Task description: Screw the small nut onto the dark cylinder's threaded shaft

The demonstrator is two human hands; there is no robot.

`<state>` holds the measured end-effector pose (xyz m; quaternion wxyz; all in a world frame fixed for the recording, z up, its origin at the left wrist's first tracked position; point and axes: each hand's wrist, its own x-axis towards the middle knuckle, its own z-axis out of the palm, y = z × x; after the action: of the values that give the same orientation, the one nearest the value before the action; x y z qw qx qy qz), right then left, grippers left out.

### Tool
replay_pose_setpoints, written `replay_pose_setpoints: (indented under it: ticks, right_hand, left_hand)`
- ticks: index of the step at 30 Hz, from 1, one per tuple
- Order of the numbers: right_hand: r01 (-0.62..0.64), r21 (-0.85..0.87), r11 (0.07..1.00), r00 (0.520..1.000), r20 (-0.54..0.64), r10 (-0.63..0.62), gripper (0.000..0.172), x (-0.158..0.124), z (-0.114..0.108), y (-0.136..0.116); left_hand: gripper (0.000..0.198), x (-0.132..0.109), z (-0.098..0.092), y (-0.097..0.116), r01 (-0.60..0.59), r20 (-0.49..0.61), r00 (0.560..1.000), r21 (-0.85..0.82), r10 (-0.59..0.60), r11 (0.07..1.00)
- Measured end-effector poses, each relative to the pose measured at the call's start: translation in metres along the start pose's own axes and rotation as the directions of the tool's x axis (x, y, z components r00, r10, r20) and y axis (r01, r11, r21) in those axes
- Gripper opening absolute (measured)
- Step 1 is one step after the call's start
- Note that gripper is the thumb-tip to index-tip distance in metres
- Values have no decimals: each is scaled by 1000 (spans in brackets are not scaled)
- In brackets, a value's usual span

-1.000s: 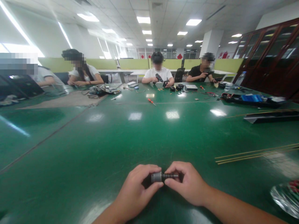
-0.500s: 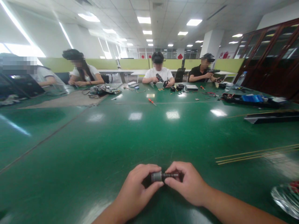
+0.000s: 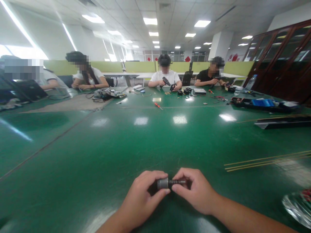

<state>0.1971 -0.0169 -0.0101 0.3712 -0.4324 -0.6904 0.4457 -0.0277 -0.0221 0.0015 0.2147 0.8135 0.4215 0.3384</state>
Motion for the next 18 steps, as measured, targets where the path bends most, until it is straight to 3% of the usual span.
replay_pose_setpoints:
  ticks: [18]
  right_hand:
    - [-38, 15, 999, 999, -18, 38, 12, 1, 0, -2]
  left_hand:
    - [29, 1, -2, 1, -10, -33, 999, 10, 10, 1000]
